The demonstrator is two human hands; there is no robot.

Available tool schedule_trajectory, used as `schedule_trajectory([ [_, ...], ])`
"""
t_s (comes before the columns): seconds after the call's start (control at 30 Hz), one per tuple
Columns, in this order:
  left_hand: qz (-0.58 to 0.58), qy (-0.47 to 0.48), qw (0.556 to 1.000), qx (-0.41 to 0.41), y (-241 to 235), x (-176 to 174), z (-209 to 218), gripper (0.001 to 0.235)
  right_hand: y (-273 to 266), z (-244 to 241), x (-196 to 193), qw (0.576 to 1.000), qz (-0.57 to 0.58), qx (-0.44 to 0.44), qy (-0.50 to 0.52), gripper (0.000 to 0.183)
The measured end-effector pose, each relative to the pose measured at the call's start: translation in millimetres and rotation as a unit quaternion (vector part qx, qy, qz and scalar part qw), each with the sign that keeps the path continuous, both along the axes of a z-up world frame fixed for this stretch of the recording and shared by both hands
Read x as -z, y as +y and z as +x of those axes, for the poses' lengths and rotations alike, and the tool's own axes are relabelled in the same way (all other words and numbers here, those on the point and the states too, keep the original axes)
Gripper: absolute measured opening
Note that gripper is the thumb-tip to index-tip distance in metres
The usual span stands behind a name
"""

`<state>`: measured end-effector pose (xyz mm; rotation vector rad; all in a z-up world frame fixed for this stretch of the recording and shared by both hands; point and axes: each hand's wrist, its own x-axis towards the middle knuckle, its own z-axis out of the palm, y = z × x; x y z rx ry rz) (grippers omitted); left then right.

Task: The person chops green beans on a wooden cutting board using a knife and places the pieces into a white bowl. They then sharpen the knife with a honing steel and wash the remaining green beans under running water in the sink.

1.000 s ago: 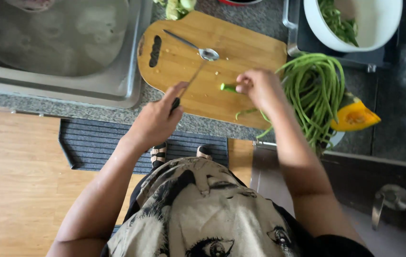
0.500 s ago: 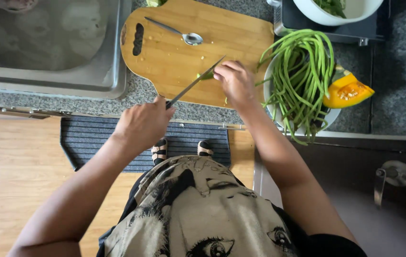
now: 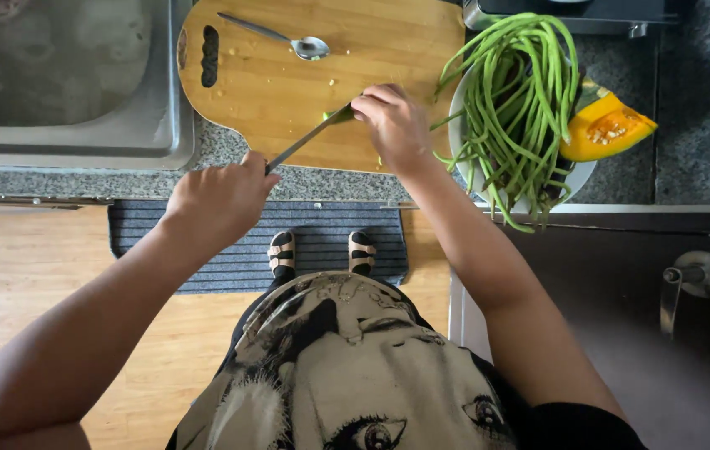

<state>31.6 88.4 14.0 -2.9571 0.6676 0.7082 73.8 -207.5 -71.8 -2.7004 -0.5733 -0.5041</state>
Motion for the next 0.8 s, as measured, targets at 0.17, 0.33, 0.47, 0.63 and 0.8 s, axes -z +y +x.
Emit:
schedule_trajectory([
  [0.17, -0.037, -0.074, 0.996, 0.017, -20, 43, 6, 0.035, -2, -3, 6, 1.0, 0.006, 0.021, 0.015, 0.004],
  [0.33, -0.065, -0.131, 0.989, 0.015, -46, 92, 15, 0.031, -4, 0, 16, 0.999, 0.027, 0.024, 0.035, 0.005],
  [0.47, -0.079, -0.127, 0.989, -0.007, -50, 95, 14, 0.034, -11, 14, 45, 0.998, 0.022, 0.045, 0.026, 0.006],
  [0.63, -0.056, -0.123, 0.991, -0.022, -23, 65, -11, 0.034, -6, 3, 0, 0.997, 0.041, 0.046, 0.036, 0.016],
  [0.8, -0.094, 0.015, 0.991, -0.092, -14, 34, -3, 0.041, -5, -1, -21, 0.995, 0.1, 0.002, 0.012, 0.013],
])
